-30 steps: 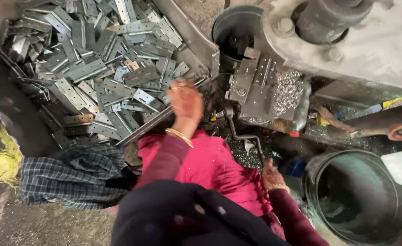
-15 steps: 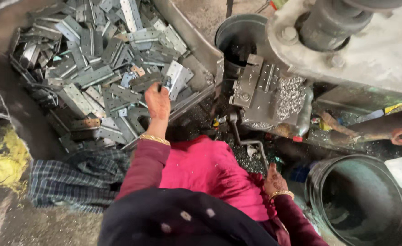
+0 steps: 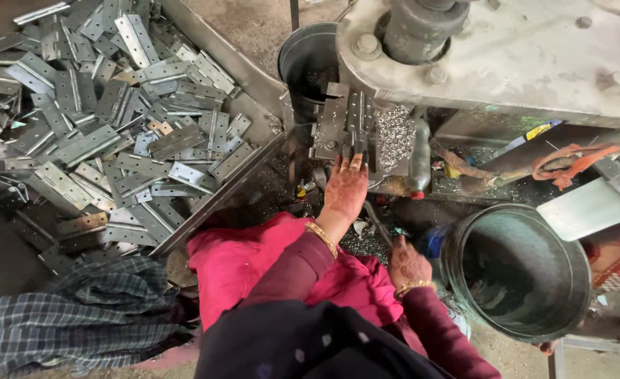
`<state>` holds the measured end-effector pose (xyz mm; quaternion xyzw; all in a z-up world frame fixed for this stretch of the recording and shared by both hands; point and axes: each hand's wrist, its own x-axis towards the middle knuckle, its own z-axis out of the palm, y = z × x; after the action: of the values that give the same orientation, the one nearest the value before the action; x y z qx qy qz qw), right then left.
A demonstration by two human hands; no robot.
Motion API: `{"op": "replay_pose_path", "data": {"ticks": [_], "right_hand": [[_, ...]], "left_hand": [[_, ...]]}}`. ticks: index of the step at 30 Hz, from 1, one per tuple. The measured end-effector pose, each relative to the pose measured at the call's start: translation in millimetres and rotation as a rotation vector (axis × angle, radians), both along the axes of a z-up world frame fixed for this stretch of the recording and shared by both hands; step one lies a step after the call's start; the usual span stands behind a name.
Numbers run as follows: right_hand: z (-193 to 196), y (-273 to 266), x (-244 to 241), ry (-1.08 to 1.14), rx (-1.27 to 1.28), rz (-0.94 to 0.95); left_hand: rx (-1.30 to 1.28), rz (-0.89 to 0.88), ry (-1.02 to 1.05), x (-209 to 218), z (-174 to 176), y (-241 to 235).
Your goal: The person uses a metal fabrication machine to press or form small metal brackets, picking them from a bin and placing them into the machine one at a time.
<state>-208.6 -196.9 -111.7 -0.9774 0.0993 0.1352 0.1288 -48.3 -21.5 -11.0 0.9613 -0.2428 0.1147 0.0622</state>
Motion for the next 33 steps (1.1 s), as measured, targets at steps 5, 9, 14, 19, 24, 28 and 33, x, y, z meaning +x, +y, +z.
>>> {"op": "replay_pose_path", "data": {"ticks": [5,9,14,19,24,28,33], "right_hand": [[80.4,12.9,35.5,0.082,-0.075,0.077],[46.7,0.1,38.7,0.034,-0.106,0.145],[-77.4,-6.0,3.7,0.135,0.26,-0.036],[-62.2,-21.2,10.7,0.241,-0.022,0.056],[-62.7,-2.7,8.6,0.224,0.116,0.011],[-70.5,-5.8,3.8,0.251,0.186,-0.039],[-47.1,-25.4,11.7,0.211,0.014,0.014]], "left_hand": [[0.1,0.176,0.404,18.2,-13.7,-1.5],[0.16,0.216,0.285,35.9,-24.0,-14.0],[0.268,0.381,-0.032,42.0,-37.5,-15.7],[0.119,0.175,0.222,40.1,-13.2,-2.3],[0.112,0.215,0.136,55.0,-19.4,-18.9],[0.049,0.248,0.098,49.4,-29.4,-11.8],[0.252,0.226,0.245,68.4,-5.3,-16.0]]}}
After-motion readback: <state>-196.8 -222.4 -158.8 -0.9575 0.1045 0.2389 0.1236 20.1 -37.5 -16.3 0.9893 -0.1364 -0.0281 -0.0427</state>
